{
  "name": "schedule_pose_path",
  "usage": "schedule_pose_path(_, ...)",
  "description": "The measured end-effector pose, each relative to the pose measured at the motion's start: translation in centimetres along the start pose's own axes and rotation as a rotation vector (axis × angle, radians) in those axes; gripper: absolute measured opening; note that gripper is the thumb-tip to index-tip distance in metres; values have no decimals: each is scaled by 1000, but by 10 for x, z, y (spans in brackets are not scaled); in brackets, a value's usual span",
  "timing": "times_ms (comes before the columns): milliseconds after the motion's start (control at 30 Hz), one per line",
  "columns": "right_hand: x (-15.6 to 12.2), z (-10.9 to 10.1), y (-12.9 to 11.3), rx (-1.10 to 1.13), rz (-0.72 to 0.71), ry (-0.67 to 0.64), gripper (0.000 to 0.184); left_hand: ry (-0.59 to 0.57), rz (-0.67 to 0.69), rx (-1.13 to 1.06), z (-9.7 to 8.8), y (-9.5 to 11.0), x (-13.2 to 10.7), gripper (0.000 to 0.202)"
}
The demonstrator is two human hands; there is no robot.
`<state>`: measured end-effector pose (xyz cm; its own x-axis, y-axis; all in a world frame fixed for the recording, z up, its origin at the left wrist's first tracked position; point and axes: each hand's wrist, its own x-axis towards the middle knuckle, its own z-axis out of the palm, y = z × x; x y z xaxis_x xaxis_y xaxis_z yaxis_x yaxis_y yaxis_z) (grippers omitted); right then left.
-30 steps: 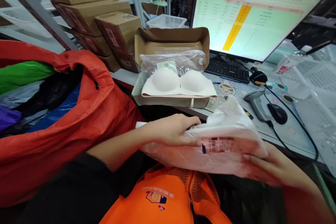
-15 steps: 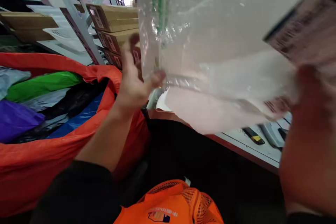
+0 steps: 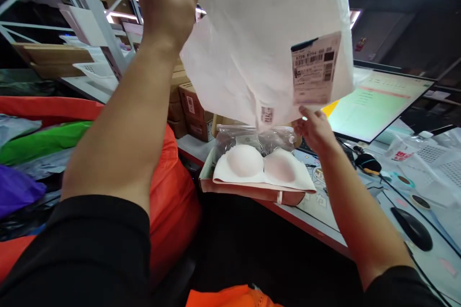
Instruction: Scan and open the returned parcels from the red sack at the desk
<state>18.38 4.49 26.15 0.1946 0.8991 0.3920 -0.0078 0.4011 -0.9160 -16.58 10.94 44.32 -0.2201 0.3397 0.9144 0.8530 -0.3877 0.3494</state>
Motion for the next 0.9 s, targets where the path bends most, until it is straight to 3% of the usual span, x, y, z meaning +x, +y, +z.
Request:
schedule_pose_path(67,-40,26,7,179,115,1,54,-86,-105,188,-15,27,-14,100)
schedule_pose_path(133,-81,55,16,365,198,39,52,-222,-94,289,-26,45,-57,100)
schedule_pose_path(167,-99,69,20,450,250,47,49,-225,-82,236,-27,46,-86,106)
schedule_pose_path(233,-127,92,29,584,360,50,42,-342,-5,-24,-22,33,-146,103)
schedule_pose_path(267,-136,100,34,625,409,48,39,-370,-35,-157,-16,20,-173,97)
schedule_pose_path(333,-145,111,42,659,499,23,34,-423,-226,-353,3,-12,-217,99)
schedule_pose_path(400,-146,115,49,620,589,-25,27,-509,-365,-533,25,-40,-244,101)
schedule_pose_path(467,-144,114,53,515,654,-71,17,-632,-478,-680,46,-51,-257,106)
schedule_pose_path(567,-143,101,50,271,626,-177,17,-733,-595,-788,64,-44,-259,112)
schedule_pose_path(633,-144,81,42,29,489,-333,25,-651,-534,-788,65,-36,-251,108)
schedule_pose_path(700,-141,52,32,-327,268,-427,27,-518,-377,-749,60,-34,-239,96)
schedule_pose_path(800,-129,0,23,-952,26,-242,31,-442,-195,-678,49,-39,-225,64)
schedule_pose_path(900,-112,-41,31,-1300,120,-80,67,-444,-149,-634,46,-40,-226,36)
